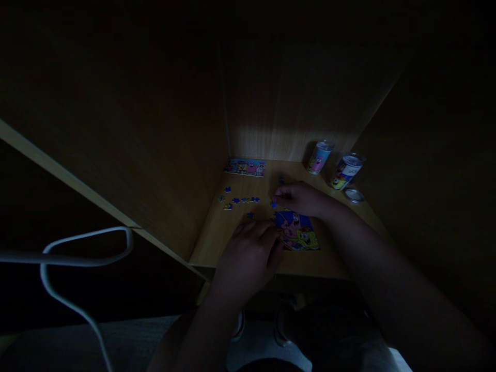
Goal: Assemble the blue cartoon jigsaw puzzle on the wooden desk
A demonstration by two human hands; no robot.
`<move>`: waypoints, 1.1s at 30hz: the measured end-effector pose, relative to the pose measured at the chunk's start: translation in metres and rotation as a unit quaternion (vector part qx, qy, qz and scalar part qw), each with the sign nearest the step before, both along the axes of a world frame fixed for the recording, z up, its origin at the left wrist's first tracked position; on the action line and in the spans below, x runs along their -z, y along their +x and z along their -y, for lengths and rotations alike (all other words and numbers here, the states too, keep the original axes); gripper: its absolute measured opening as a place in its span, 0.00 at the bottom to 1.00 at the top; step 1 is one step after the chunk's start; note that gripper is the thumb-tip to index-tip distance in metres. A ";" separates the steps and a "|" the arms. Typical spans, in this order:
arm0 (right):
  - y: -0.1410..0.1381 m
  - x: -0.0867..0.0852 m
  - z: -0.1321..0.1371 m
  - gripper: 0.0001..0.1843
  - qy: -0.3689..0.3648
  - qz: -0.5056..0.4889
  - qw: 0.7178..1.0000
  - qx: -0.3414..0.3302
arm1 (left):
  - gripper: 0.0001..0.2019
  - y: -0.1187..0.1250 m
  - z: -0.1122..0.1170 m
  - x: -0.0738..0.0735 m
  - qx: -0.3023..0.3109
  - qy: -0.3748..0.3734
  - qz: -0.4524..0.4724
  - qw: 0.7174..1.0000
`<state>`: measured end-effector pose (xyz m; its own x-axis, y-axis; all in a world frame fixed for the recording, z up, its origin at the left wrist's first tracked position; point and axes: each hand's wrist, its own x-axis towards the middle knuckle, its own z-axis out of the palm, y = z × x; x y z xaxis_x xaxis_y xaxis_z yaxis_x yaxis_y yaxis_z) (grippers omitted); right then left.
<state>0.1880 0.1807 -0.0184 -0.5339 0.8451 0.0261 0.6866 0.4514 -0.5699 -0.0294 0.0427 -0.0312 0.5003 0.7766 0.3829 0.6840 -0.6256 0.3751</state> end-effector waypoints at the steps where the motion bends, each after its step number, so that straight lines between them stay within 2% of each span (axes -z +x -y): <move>1: 0.000 0.000 0.000 0.16 -0.003 0.001 1.000 0.000 | 0.08 0.000 0.000 0.000 0.000 -0.001 0.000 1.000; 33: 0.000 0.002 -0.001 0.14 0.000 0.001 1.000 -0.010 | 0.06 0.000 0.000 -0.001 0.001 -0.008 -0.006 1.000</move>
